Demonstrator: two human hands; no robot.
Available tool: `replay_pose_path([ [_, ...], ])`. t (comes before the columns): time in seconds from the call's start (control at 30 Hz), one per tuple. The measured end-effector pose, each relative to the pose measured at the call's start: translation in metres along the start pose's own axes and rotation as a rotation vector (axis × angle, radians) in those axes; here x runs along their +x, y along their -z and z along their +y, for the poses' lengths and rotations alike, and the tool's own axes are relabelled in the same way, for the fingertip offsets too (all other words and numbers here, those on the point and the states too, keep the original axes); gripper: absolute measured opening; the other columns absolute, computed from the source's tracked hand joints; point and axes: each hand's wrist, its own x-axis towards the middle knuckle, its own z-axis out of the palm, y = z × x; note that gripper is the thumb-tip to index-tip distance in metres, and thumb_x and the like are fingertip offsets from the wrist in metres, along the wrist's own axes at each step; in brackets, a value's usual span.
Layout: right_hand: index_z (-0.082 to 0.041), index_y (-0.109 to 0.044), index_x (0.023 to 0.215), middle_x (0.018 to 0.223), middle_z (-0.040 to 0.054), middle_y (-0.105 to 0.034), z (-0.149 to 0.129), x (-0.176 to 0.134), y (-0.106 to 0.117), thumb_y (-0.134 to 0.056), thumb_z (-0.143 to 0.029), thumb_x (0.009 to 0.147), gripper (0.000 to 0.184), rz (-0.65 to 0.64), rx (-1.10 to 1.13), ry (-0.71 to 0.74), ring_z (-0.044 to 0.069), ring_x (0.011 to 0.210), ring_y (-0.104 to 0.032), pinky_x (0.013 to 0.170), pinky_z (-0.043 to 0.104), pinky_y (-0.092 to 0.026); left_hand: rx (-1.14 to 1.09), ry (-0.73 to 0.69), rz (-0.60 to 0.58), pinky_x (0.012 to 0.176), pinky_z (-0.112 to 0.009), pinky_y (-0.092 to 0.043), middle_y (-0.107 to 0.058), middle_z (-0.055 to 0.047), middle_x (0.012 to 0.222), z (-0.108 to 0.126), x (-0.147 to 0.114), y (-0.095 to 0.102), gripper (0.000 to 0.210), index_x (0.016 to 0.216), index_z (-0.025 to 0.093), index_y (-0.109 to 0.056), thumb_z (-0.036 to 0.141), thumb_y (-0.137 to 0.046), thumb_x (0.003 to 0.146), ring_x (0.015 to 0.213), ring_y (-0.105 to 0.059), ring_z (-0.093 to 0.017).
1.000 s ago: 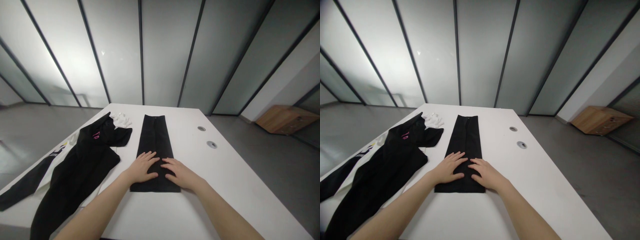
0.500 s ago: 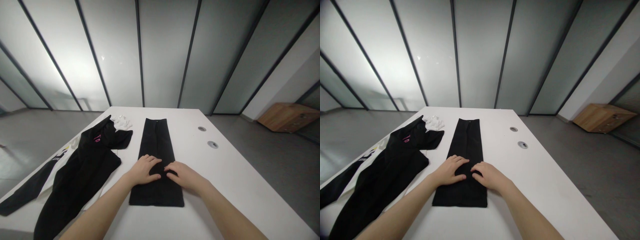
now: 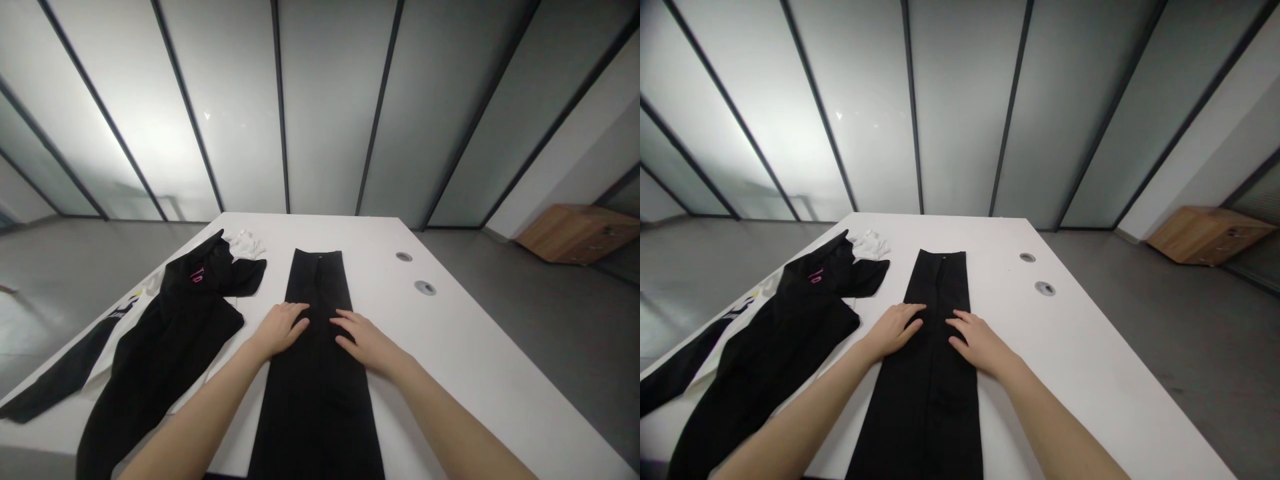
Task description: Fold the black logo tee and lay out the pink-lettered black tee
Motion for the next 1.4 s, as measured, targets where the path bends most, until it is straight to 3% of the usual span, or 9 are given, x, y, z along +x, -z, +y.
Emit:
replay_pose_path([
  [0.2, -0.026, -0.076, 0.126, 0.118, 0.0072, -0.080, -0.010, 0.003, 0.011, -0.052, -0.033, 0.106, 0.032, 0.015, 0.103, -0.049, 0.025, 0.104, -0.075, 0.095, 0.041, -0.058, -0.134, 0.047, -0.024, 0.084, -0.036, -0.056, -0.080, -0.004, 0.093, -0.002, -0.005, 0.009, 0.044, 0.117, 0.025, -0.074, 0.043, -0.036, 0.110, 0.090, -0.075, -0.025],
  [0.43, -0.021, -0.072, 0.134, 0.143, 0.0129, -0.069, -0.005, 0.007, -0.001, -0.051, -0.033, 0.106, 0.037, 0.101, 0.059, 0.059, 0.028, 0.133, -0.062, 0.117, 0.049, -0.046, -0.126, -0.023, 0.164, 0.110, -0.044, -0.050, -0.078, -0.009, 0.123, -0.019, -0.004, 0.003, 0.043, 0.117, 0.022, -0.075, 0.041, -0.038, 0.109, 0.120, -0.069, -0.026],
  [0.53, -0.020, -0.074, 0.133, 0.145, 0.0138, -0.068, -0.008, 0.005, 0.004, -0.045, -0.041, 0.109, 0.042, 0.026, 0.082, 0.004, 0.030, 0.136, -0.061, 0.118, 0.051, -0.044, -0.148, 0.014, 0.116, 0.111, -0.044, -0.050, -0.078, -0.009, 0.124, -0.021, -0.004, 0.008, 0.045, 0.117, 0.021, -0.075, 0.042, -0.037, 0.109, 0.121, -0.069, -0.027],
  [0.63, -0.026, -0.077, 0.126, 0.122, 0.0084, -0.079, -0.015, 0.002, 0.016, -0.039, -0.044, 0.111, 0.045, -0.065, 0.177, -0.037, 0.027, 0.113, -0.072, 0.103, 0.043, -0.053, -0.262, 0.031, 0.034, 0.106, -0.042, -0.052, -0.081, -0.007, 0.111, -0.022, -0.008, 0.017, 0.050, 0.120, 0.022, -0.075, 0.046, -0.032, 0.110, 0.111, -0.073, -0.026],
  [0.83, -0.027, -0.081, 0.112, 0.102, 0.0042, -0.082, -0.018, 0.000, 0.024, -0.041, -0.042, 0.110, 0.042, -0.094, 0.179, -0.023, 0.024, 0.093, -0.075, 0.090, 0.037, -0.055, -0.447, 0.069, -0.047, 0.077, -0.034, -0.058, -0.079, -0.004, 0.085, -0.025, -0.011, 0.019, 0.053, 0.121, 0.020, -0.073, 0.050, -0.030, 0.111, 0.076, -0.073, -0.021],
  [0.93, -0.024, -0.079, 0.115, 0.107, 0.0066, -0.081, -0.009, 0.003, 0.018, -0.040, -0.040, 0.111, 0.043, 0.022, 0.137, -0.002, 0.024, 0.100, -0.074, 0.095, 0.040, -0.055, -0.310, 0.082, 0.097, 0.090, -0.039, -0.058, -0.080, -0.006, 0.096, -0.029, -0.006, 0.011, 0.037, 0.117, 0.022, -0.073, 0.039, -0.042, 0.108, 0.092, -0.074, -0.023],
  [1.03, -0.022, -0.076, 0.125, 0.131, 0.0099, -0.075, 0.000, 0.004, 0.009, -0.042, -0.037, 0.110, 0.041, 0.106, 0.110, 0.041, 0.025, 0.124, -0.067, 0.111, 0.046, -0.049, -0.093, 0.080, 0.216, 0.108, -0.049, -0.051, -0.076, -0.012, 0.122, -0.037, -0.003, 0.001, 0.028, 0.120, 0.022, -0.072, 0.027, -0.052, 0.101, 0.119, -0.068, -0.029],
  [1.17, -0.021, -0.076, 0.130, 0.147, 0.0125, -0.066, 0.004, 0.002, 0.007, -0.054, -0.041, 0.105, 0.038, 0.017, 0.090, 0.015, 0.029, 0.140, -0.057, 0.121, 0.050, -0.042, 0.076, 0.143, 0.181, 0.116, -0.056, -0.045, -0.065, -0.016, 0.144, -0.042, -0.006, -0.007, 0.034, 0.129, 0.021, -0.069, 0.029, -0.064, 0.096, 0.136, -0.058, -0.035],
  [1.4, -0.027, -0.078, 0.122, 0.111, 0.0062, -0.081, -0.007, 0.002, 0.023, -0.052, -0.040, 0.106, 0.034, -0.091, 0.177, -0.094, 0.024, 0.095, -0.074, 0.091, 0.040, -0.057, -0.078, 0.059, 0.063, 0.105, -0.047, -0.053, -0.076, -0.010, 0.122, -0.026, -0.007, 0.008, 0.031, 0.127, 0.024, -0.070, 0.037, -0.056, 0.103, 0.115, -0.070, -0.029],
])
